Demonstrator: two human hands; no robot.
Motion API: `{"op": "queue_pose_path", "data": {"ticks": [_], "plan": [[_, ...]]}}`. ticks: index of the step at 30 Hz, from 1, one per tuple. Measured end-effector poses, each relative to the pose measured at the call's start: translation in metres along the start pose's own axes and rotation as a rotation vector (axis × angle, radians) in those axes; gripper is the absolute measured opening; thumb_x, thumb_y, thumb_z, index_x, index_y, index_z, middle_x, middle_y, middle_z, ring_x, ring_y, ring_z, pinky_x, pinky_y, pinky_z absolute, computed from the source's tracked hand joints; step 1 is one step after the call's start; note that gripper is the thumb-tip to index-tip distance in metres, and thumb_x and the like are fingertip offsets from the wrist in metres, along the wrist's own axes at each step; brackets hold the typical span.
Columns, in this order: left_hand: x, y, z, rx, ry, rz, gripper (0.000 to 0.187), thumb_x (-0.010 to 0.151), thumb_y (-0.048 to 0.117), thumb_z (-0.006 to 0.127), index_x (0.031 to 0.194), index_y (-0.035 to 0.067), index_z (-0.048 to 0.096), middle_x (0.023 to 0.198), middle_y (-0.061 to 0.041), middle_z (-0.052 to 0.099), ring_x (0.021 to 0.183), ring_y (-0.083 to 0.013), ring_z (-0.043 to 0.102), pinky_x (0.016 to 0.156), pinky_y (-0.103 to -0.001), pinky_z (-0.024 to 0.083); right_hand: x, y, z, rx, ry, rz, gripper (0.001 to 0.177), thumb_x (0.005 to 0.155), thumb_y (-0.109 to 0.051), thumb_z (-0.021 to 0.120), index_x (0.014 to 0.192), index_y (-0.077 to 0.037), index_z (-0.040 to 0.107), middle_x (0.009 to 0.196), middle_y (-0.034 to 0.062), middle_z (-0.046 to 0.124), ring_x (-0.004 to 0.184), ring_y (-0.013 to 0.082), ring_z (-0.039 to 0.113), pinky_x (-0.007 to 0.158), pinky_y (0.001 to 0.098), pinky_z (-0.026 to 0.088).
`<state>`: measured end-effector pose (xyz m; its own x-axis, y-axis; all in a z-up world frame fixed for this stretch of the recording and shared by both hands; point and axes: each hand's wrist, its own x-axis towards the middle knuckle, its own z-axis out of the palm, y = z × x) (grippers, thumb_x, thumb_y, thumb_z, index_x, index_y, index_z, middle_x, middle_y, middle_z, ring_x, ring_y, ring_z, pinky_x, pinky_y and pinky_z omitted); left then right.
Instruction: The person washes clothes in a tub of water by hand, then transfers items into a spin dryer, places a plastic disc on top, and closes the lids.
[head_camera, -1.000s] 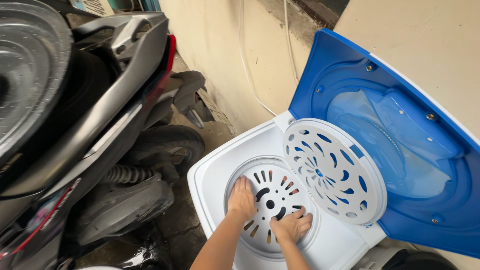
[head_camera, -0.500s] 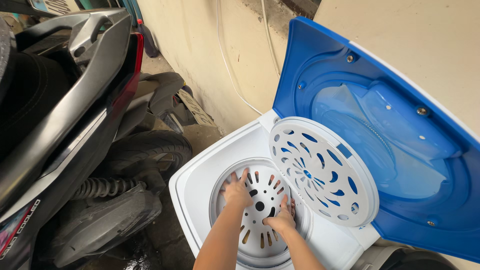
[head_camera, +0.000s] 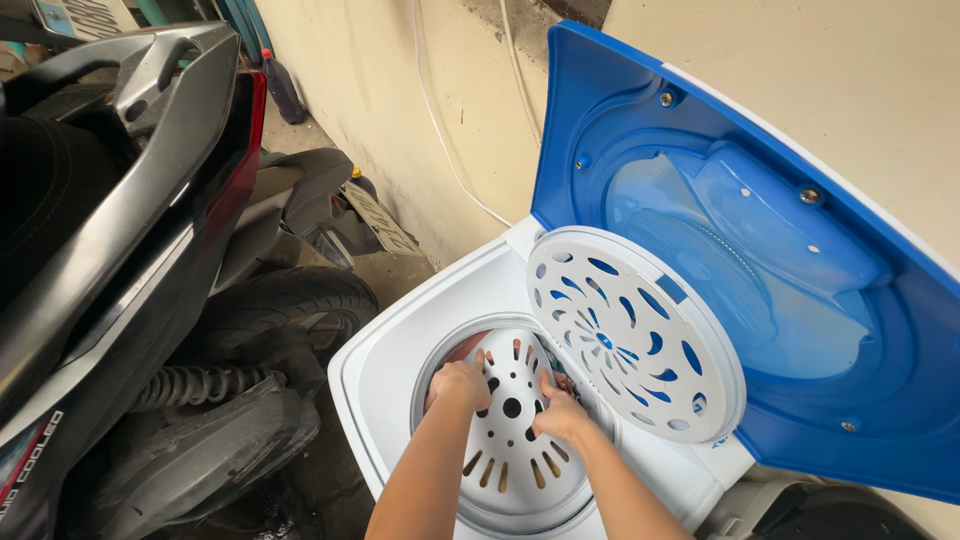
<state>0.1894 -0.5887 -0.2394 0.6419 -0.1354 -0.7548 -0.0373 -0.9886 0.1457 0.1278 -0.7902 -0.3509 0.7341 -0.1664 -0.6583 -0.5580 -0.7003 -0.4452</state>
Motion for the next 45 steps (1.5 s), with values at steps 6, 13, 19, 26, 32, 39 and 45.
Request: {"op": "queue_pose_path", "data": {"ticks": [6, 13, 19, 26, 32, 39, 45], "plan": [[0.029, 0.001, 0.016, 0.13, -0.059, 0.001, 0.097, 0.083, 0.01, 0.057, 0.168, 0.017, 0.01, 0.14, -0.018, 0.063, 0.114, -0.0379, 0.073, 0.076, -0.047, 0.063, 0.005, -0.013, -0.016, 0.029, -0.092, -0.01, 0.122, 0.054, 0.005, 0.077, 0.162, -0.029, 0.031, 0.169, -0.0063, 0.026, 0.155, 0.0176, 0.029, 0.123, 0.0298, 0.031], [0.042, 0.017, 0.029, 0.241, 0.051, -0.014, 0.079, 0.087, 0.026, 0.071, 0.157, 0.008, 0.04, 0.156, -0.014, 0.044, 0.121, -0.0485, 0.061, 0.086, -0.061, 0.056, -0.005, -0.03, -0.03, -0.225, -0.025, -0.005, 0.117, 0.059, -0.001, 0.076, 0.162, -0.032, 0.029, 0.163, -0.0012, 0.039, 0.149, 0.0235, 0.04, 0.121, 0.0295, 0.037], [0.028, 0.025, 0.041, 0.186, 0.318, 0.08, 0.105, 0.092, 0.011, 0.069, 0.165, 0.032, -0.004, 0.171, -0.018, -0.002, 0.138, -0.0648, 0.032, 0.093, -0.069, 0.051, 0.0, -0.028, -0.031, -0.293, -0.012, -0.026, 0.113, 0.064, -0.002, 0.069, 0.164, -0.033, 0.025, 0.16, 0.0082, 0.044, 0.15, 0.0279, 0.039, 0.122, 0.0323, 0.035], [0.041, 0.016, 0.012, -0.013, 0.093, 0.14, 0.1, 0.091, 0.011, 0.065, 0.166, 0.035, 0.002, 0.164, -0.014, 0.028, 0.145, -0.044, 0.039, 0.094, -0.08, 0.045, 0.033, -0.032, -0.036, -0.371, -0.094, -0.154, 0.106, 0.067, 0.0, 0.078, 0.16, -0.022, 0.031, 0.162, 0.0105, 0.034, 0.152, 0.0304, 0.028, 0.122, 0.0329, 0.03], [0.073, 0.014, 0.011, -0.013, -0.013, 0.164, 0.101, 0.085, 0.0, 0.06, 0.165, 0.036, 0.011, 0.156, -0.014, 0.046, 0.138, -0.0386, 0.052, 0.095, -0.073, 0.053, 0.055, -0.022, -0.022, -0.171, 0.013, -0.074, 0.089, 0.073, 0.007, 0.057, 0.157, -0.018, 0.043, 0.16, 0.0079, 0.043, 0.14, 0.0281, 0.051, 0.112, 0.0327, 0.042], [0.125, 0.011, 0.028, 0.179, -0.028, 0.245, 0.106, 0.08, -0.002, 0.058, 0.167, 0.031, 0.007, 0.153, -0.018, 0.049, 0.134, -0.0347, 0.058, 0.109, -0.046, 0.049, 0.05, -0.023, -0.024, -0.041, -0.007, -0.02, 0.089, 0.071, 0.012, 0.054, 0.154, -0.019, 0.045, 0.163, 0.005, 0.038, 0.133, 0.0274, 0.057, 0.104, 0.0337, 0.051], [0.11, 0.015, 0.023, 0.172, -0.108, 0.158, 0.103, 0.084, -0.004, 0.053, 0.167, 0.034, 0.004, 0.16, -0.013, 0.04, 0.141, -0.0345, 0.048, 0.11, -0.05, 0.049, 0.042, -0.03, -0.029, -0.1, -0.115, 0.045, 0.093, 0.072, 0.008, 0.052, 0.159, -0.023, 0.04, 0.143, 0.0146, 0.065, 0.123, 0.0287, 0.068, 0.101, 0.0344, 0.053]]}}
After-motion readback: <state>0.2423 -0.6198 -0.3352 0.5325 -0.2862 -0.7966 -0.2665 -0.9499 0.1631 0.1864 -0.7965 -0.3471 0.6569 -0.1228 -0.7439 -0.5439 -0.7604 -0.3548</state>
